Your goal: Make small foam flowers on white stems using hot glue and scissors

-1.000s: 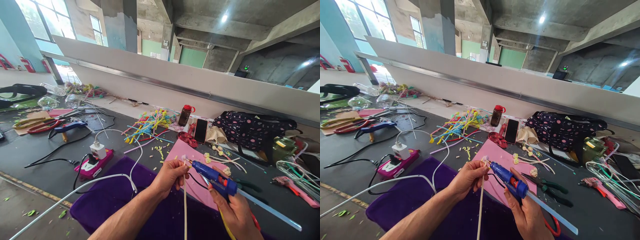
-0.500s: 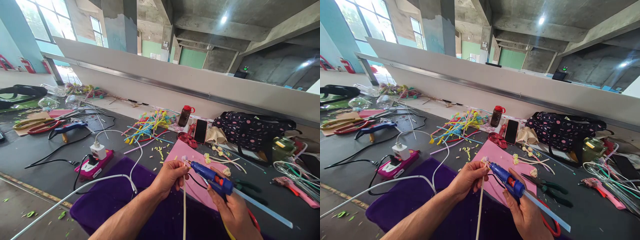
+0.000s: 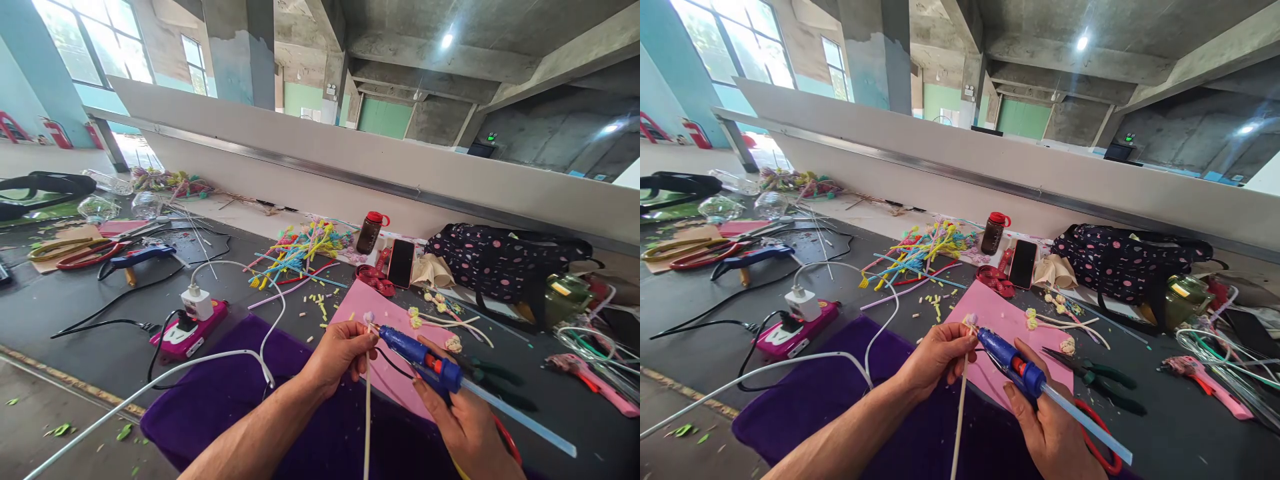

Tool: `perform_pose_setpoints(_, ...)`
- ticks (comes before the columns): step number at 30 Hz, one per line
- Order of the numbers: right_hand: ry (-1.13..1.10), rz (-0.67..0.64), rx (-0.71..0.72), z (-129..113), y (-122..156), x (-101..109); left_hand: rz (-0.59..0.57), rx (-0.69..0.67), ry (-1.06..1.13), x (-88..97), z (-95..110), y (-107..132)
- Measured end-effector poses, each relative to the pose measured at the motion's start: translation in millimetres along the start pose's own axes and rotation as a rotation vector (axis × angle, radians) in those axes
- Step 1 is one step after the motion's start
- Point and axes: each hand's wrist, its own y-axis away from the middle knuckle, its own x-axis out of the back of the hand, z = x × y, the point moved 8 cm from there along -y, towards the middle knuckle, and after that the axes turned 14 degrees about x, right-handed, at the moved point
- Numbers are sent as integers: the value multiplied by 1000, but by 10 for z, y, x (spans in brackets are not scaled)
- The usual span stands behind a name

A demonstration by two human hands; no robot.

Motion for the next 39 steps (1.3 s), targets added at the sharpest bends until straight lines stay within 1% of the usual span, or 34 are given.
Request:
perform_pose_setpoints(4, 2, 15, -22, 23, 1, 12, 2, 1, -17, 11, -16, -17)
perform_pose_setpoints(10, -28, -27, -8, 23, 14, -17, 15, -4, -18, 26, -15, -24)
perform_pose_setpoints(13, -47, 0, 5, 9, 12, -2, 12, -6, -11, 24, -13, -22)
perform_pose_setpoints(17, -47, 71, 9, 13, -7, 30, 5, -12, -1, 20, -9, -12)
perform_pose_setpoints(21, -94, 88, 6, -11, -24, 55, 4, -25, -4, 23, 3, -1)
perform_pose_setpoints(23, -142, 116, -32, -6, -15, 103, 8, -15, -9, 26, -2, -3)
perform_pose_setpoints(26, -249, 179, -158, 75, 12, 161, 4, -3, -4, 17, 2, 1)
perform_pose_setpoints(29, -356, 288, -271, 206, 6, 161, -11, -7, 15, -4, 25, 25)
perform_pose_setpoints(31, -470, 355, -346, 314, -19, 77, -25, -9, 19, -21, 40, 49)
perform_pose_setpoints(32, -557, 379, -394, 374, -30, 1, -36, -7, 21, -30, 43, 60)
perform_pose_setpoints(34, -767, 370, -495, 472, -52, -217, -61, -4, 32, -48, 46, 79)
perform_pose_setpoints(36, -891, 300, -581, 531, -63, -427, -90, -1, 47, -67, 48, 92)
perform_pose_setpoints(39, -888, 176, -638, 584, -77, -605, -109, -13, 56, -82, 68, 108)
